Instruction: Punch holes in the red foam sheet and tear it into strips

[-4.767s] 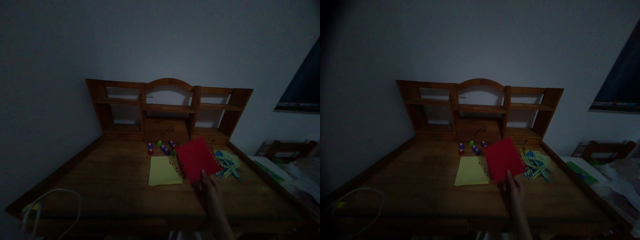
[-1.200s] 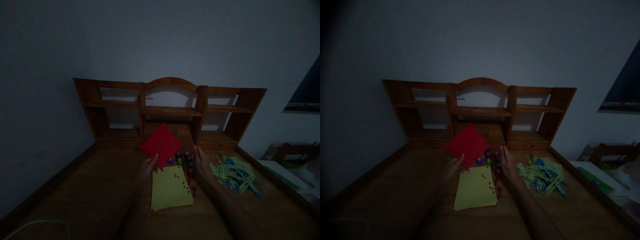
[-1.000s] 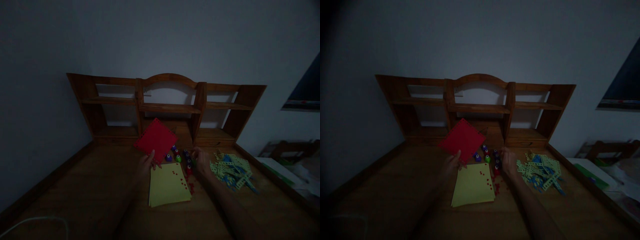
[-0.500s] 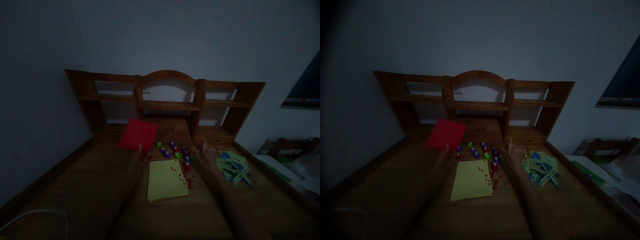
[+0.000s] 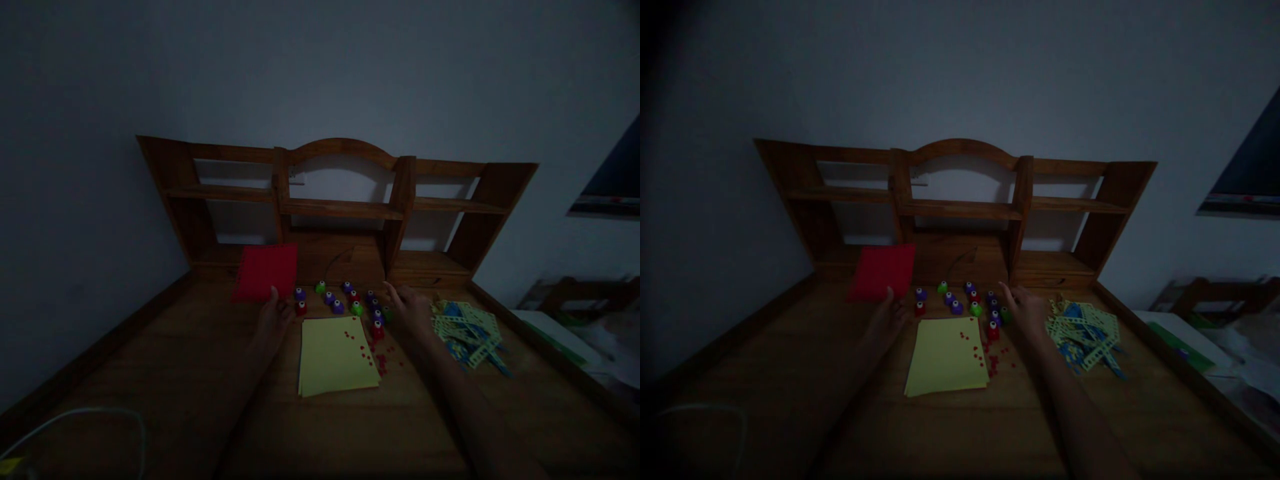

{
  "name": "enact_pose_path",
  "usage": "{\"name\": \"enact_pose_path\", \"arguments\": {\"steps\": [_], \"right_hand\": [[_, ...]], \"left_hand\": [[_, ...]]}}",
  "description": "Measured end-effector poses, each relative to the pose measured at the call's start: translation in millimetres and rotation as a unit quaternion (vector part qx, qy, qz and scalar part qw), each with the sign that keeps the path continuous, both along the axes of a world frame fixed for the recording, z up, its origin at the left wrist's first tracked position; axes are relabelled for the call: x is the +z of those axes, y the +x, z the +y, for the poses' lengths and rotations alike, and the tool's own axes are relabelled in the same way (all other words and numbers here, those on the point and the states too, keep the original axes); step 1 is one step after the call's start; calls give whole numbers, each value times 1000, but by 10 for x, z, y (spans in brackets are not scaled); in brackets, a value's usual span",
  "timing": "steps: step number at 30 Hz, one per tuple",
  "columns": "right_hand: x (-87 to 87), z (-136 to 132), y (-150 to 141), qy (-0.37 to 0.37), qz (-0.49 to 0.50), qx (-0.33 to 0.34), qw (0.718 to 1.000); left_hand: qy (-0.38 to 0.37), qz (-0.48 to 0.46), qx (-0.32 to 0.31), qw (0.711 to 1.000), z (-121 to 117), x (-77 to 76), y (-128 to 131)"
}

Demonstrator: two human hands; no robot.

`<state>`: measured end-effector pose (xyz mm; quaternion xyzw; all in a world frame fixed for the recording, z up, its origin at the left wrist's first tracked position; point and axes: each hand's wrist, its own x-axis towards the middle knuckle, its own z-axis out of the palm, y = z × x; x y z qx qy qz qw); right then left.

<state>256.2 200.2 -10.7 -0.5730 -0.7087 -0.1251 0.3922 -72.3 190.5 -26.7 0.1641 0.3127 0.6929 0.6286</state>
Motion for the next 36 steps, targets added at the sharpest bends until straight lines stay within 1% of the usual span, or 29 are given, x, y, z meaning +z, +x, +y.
{"name": "enact_pose_path", "arguments": {"steps": [3, 6, 12, 17, 20, 23, 25, 27, 29, 31, 32, 33, 35, 36], "right_hand": [[11, -17, -20, -12, 11, 32, 999], [26, -33, -18, -25, 20, 45, 998], [34, -47, -31, -39, 28, 41, 998], [-13, -54, -46, -36, 8, 17, 999], [-29, -43, -71, -38, -8, 30, 999], [41, 11, -188, -46, -31, 42, 998], [135, 77, -344, -59, -76, 54, 994], [232, 162, -551, -80, -129, 82, 985], [294, 262, -775, -116, -161, 124, 972], [312, 377, -977, -175, -185, 151, 955], [307, 437, -1060, -216, -195, 157, 944], [298, 498, -1129, -241, -202, 167, 934], [276, 612, -1228, -273, -210, 189, 920], [267, 660, -1262, -280, -211, 202, 915]], "left_hand": [[2, 27, 8, 1000, -8, -20, -5], [14, 46, 15, 999, -31, -27, -4], [24, 58, 16, 998, -32, -60, -25], [13, 64, 19, 998, -25, -66, -44], [27, 69, 21, 997, -15, -66, -47], [33, 98, 36, 994, 2, -80, -35], [35, 132, 45, 990, 12, -95, -17], [33, 172, 44, 984, 19, -112, 5], [32, 219, 44, 974, 18, -122, 27], [29, 294, 53, 954, 6, -117, 46], [29, 342, 62, 937, -4, -108, 55], [32, 390, 71, 918, -17, -96, 65], [44, 462, 80, 882, -46, -66, 90], [53, 479, 84, 872, -61, -51, 105]]}}
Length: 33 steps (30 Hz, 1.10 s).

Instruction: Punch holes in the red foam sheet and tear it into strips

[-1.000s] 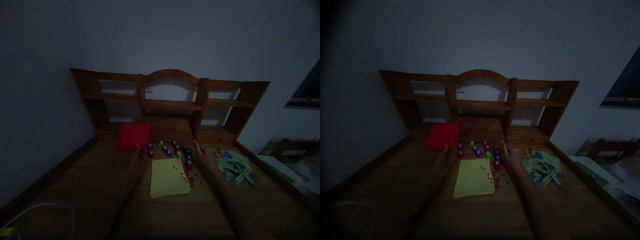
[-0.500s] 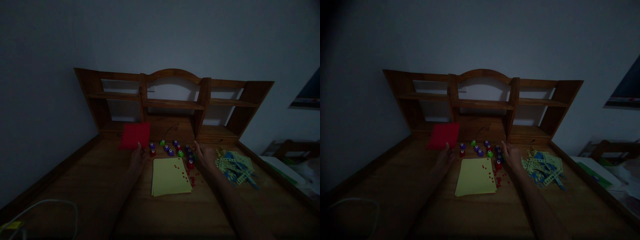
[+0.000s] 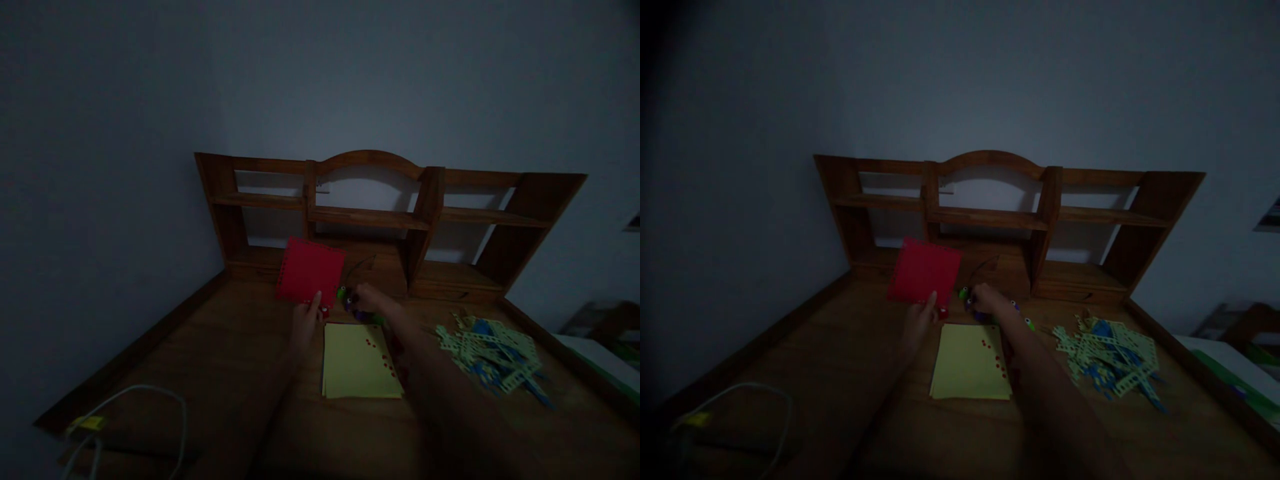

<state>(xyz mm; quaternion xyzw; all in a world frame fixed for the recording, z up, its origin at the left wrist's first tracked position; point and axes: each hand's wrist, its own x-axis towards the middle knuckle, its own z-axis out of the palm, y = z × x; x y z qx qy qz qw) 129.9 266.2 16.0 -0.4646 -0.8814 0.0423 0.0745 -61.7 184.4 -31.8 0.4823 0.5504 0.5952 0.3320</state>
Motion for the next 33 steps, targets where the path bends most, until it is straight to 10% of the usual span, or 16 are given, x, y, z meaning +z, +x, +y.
{"name": "enact_pose_path", "arguments": {"steps": [8, 12, 21, 33], "right_hand": [[89, 3, 71, 17, 32, -6, 999], [118, -251, 440, 29, 209, 5, 978], [-409, -764, 699, -153, 672, -65, 721], [-364, -1003, 549, -268, 643, -72, 714]], "left_hand": [[17, -23, -52, 998, 6, 197, 102], [9, -112, -111, 987, 88, 339, 220], [2, -118, -187, 975, 12, 157, 537], [35, 62, -128, 989, -168, 168, 592]]}}
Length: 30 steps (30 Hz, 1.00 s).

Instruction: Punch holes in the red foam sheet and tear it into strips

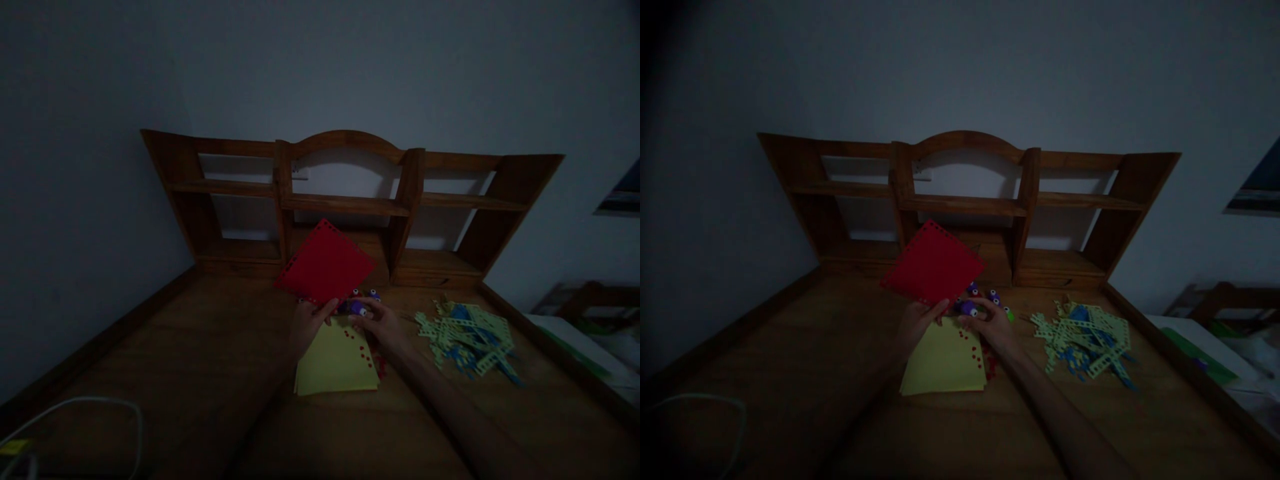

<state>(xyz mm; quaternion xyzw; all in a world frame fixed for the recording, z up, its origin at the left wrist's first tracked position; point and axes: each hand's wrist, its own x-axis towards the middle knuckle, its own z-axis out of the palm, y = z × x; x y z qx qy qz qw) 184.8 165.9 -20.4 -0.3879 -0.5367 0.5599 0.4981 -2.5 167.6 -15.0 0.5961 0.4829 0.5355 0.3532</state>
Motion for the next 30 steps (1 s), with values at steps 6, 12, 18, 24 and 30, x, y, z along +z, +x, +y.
{"name": "enact_pose_path", "arguments": {"steps": [6, 12, 18, 24, 30], "right_hand": [[28, -34, 8, -10, 9, 7, 1000], [-16, -19, 24, 9, 35, 29, 999], [-64, 29, 43, 14, 32, 26, 999], [-107, 48, 55, 15, 28, 25, 999], [-97, 55, 63, 18, 6, 18, 1000]], "left_hand": [[-2, 12, 39, 999, -15, -1, -18], [10, 27, 41, 999, -20, -34, -10], [28, 21, 35, 999, -13, -76, 4], [30, 33, 36, 998, -14, -96, 35], [24, 29, 27, 999, 12, -139, 28]]}}
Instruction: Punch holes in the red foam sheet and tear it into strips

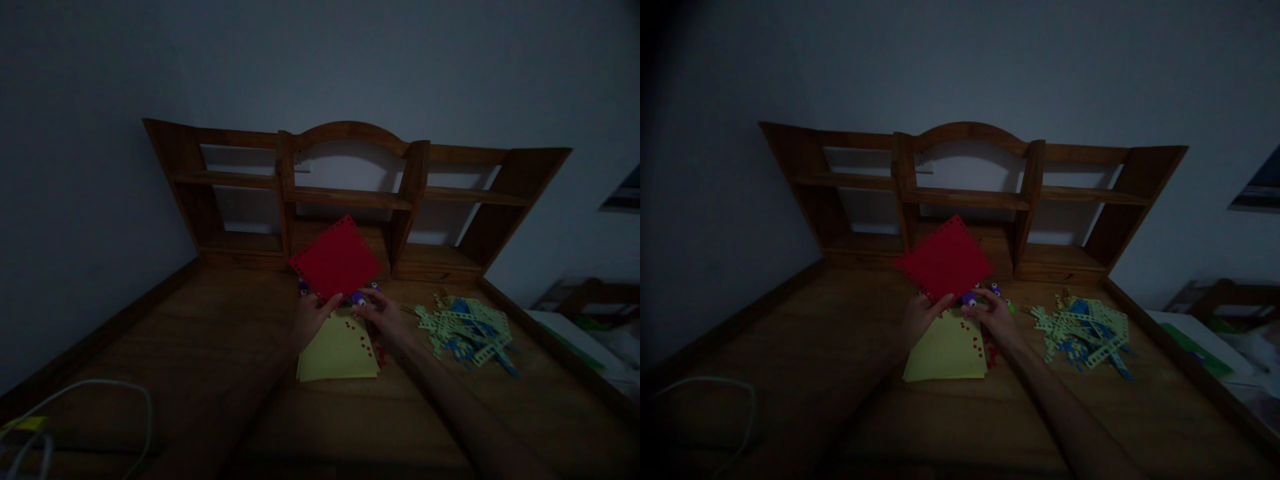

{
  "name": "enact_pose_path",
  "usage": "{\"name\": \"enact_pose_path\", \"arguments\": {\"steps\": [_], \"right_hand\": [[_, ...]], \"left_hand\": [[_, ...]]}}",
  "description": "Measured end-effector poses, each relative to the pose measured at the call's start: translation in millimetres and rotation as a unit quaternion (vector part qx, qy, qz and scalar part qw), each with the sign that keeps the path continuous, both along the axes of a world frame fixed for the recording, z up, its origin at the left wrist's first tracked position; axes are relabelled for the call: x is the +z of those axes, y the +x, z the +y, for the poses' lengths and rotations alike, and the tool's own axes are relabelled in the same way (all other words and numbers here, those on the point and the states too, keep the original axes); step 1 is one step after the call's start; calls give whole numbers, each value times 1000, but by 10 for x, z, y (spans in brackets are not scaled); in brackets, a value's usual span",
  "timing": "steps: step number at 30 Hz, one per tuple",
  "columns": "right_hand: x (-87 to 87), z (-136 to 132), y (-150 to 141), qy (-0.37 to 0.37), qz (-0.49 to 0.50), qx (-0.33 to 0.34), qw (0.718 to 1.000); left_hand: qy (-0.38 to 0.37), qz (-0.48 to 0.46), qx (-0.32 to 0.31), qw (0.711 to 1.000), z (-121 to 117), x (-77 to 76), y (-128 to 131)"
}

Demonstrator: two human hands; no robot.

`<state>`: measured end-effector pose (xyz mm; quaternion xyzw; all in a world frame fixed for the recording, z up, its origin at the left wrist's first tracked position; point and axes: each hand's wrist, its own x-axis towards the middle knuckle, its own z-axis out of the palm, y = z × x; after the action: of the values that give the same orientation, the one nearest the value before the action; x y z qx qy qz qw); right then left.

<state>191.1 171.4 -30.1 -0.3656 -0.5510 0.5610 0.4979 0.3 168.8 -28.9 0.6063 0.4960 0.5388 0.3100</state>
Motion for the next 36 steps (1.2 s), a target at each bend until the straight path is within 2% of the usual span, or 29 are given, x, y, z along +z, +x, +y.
{"name": "enact_pose_path", "arguments": {"steps": [9, 13, 25, 30, 36], "right_hand": [[55, -23, -9, -24, -5, -9, 1000], [37, -25, -19, -27, 5, -10, 1000], [25, -19, -19, -29, 40, -21, 999], [-13, -5, -32, -28, 48, -18, 998], [16, -20, -30, -34, 15, -24, 999]], "left_hand": [[-10, -4, -12, 1000, -16, -6, 7], [-1, 18, -7, 1000, -8, -26, 1], [0, 32, 11, 999, -42, 28, -4], [-11, 67, 17, 998, -59, 51, -11], [-8, 73, 30, 997, -34, 6, -8]]}}
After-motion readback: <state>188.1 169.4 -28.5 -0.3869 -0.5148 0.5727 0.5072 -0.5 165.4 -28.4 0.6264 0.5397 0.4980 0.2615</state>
